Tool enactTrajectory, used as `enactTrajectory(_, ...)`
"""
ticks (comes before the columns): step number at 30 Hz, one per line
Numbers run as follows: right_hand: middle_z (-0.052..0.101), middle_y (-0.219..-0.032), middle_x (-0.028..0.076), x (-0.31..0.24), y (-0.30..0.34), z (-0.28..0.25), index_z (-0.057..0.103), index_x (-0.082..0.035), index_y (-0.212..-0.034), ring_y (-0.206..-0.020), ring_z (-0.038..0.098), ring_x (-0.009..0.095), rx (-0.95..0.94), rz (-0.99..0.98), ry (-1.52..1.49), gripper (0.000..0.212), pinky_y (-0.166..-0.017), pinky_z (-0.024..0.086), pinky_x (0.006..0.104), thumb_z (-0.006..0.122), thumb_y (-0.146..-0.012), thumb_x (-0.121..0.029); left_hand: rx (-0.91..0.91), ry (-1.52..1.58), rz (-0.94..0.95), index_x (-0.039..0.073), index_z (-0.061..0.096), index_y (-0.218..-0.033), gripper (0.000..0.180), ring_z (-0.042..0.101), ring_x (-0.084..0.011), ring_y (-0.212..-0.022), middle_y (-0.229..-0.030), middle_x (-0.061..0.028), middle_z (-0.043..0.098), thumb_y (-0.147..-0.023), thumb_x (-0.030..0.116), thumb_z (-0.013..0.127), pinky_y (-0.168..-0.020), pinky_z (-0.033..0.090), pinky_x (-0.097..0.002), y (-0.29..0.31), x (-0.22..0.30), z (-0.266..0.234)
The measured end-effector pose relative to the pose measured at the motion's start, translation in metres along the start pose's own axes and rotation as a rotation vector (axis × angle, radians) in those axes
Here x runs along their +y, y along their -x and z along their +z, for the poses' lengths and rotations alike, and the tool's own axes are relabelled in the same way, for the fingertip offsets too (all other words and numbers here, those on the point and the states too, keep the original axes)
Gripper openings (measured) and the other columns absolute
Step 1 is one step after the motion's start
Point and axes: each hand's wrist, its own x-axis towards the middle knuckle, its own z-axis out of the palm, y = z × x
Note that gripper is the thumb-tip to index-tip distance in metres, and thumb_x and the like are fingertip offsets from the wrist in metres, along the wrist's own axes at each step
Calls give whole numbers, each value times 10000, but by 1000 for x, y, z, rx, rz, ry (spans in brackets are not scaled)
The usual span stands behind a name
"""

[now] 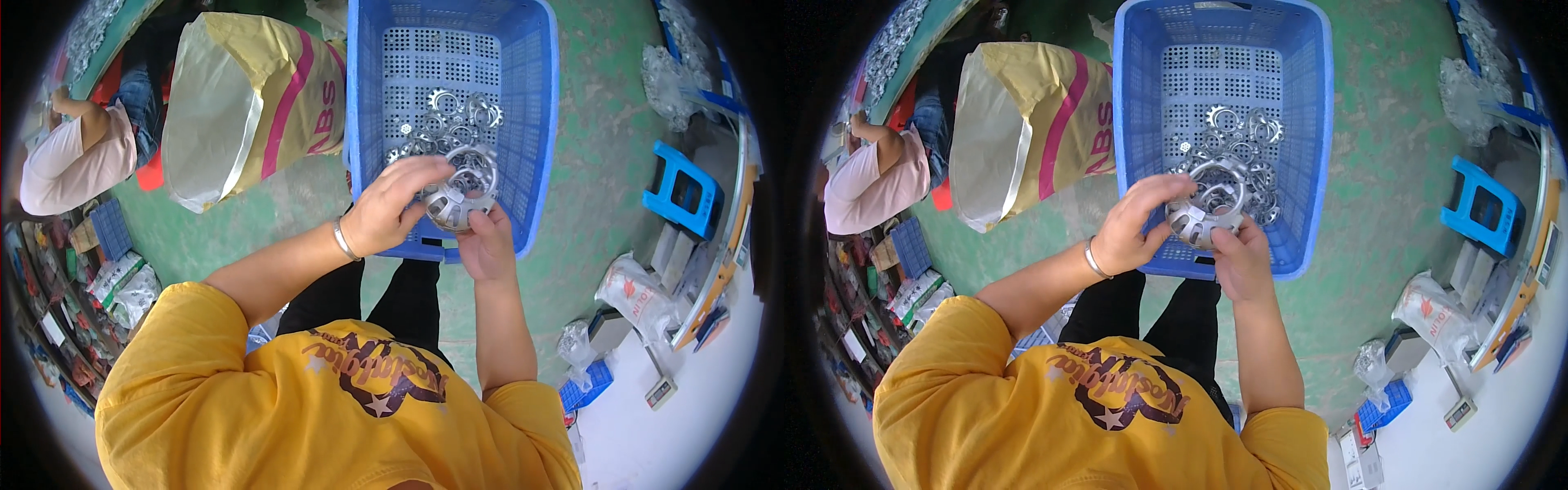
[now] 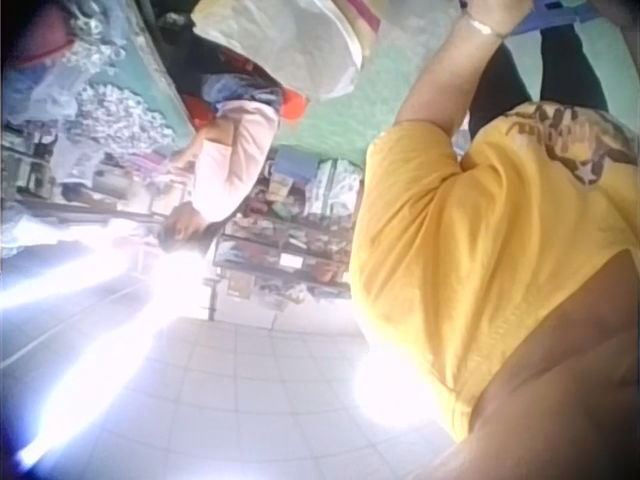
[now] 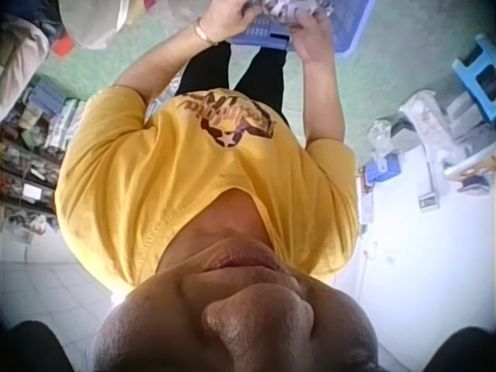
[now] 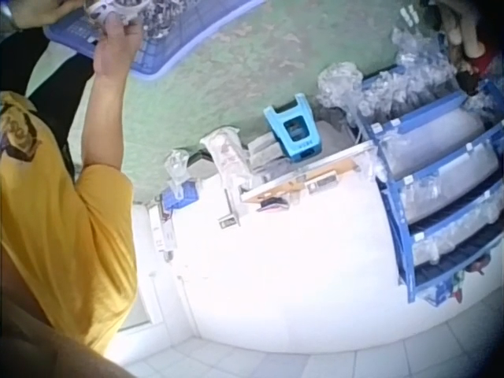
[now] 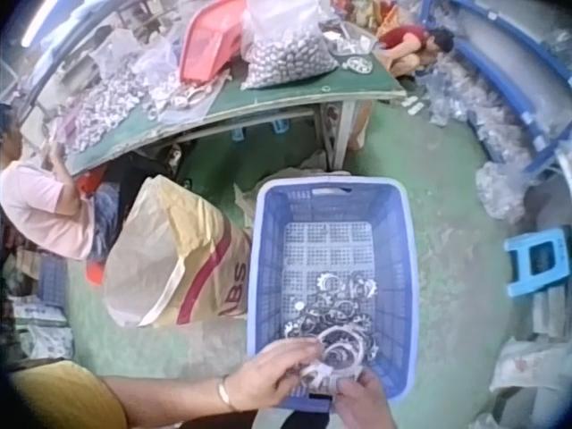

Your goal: The person sorts circular metal components by picking them one at a time from a blue plastic basket and placing them into a paper bag.

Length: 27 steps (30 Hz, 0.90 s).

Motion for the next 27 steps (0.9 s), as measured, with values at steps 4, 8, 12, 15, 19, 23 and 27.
enactTrajectory(4, 555, -993, 67, 2, 4, -5, 504, -17, -997, -920, 541, 169, -25, -127, 139, 349, -818, 427, 313, 679, -706, -101, 172, 741, -830, 27, 384, -1208, 402, 520, -206, -1007, -1120, -92, 520, -822, 5, 496, -807, 463, -285, 8, 0, 7)
enactTrajectory(8, 546, -988, 52, -4, 9, -7, 500, -28, -984, -932, 511, 136, -18, -204, 542, 357, -848, 394, 310, 696, -696, -108, -258, 1006, -1200, 15, 379, -1208, 498, 596, -231, -898, -1105, -144, 519, -906, 410, 350, -707, 518, -305, 1, -2, -11)
enactTrajectory(12, 549, -961, 82, -19, 11, -1, 559, -64, -908, -957, 507, 242, -64, -573, 1419, 361, -875, 371, 360, 739, -596, -88, -305, 1429, -1286, 25, 363, -1215, 639, 597, -303, -884, -1099, -189, 509, -864, 552, 273, -719, 527, -357, -11, 4, -16)
enactTrajectory(15, 522, -951, 88, -23, 12, 4, 566, -67, -901, -939, 496, 263, -86, -588, 1384, 374, -851, 389, 377, 752, -583, -131, -250, 1548, -1234, 27, 359, -1215, 487, 585, -333, -896, -1154, -210, 461, -897, 395, 335, -742, 514, -421, -6, -1, -17)
enactTrajectory(19, 503, -936, 62, -15, 17, 3, 526, -32, -935, -898, 503, 182, -74, -576, 838, 308, -811, 405, 324, 687, -719, -181, -191, 1712, -1134, -8, 361, -1211, 419, 516, -373, -1006, -1202, -250, 408, -855, 211, 379, -804, 475, -472, -2, -2, -16)
enactTrajectory(23, 498, -922, 62, -19, 12, -1, 483, -3, -910, -782, 504, 133, 73, -611, 527, 193, -748, 411, 276, 515, -870, -189, -207, 1713, -1092, -61, 349, -1216, 436, 466, -396, -1074, -1236, -278, 368, -826, 131, 377, -856, 440, -488, -7, 3, -19)
enactTrajectory(27, 500, -903, 53, -16, 11, 6, 466, -5, -947, -792, 504, 132, 142, -523, 423, 206, -740, 411, 264, 529, -861, -181, -187, 1733, -1065, -63, 317, -1243, 462, 457, -388, -1089, -1249, -270, 359, -838, 155, 367, -865, 437, -476, -6, 2, -22)
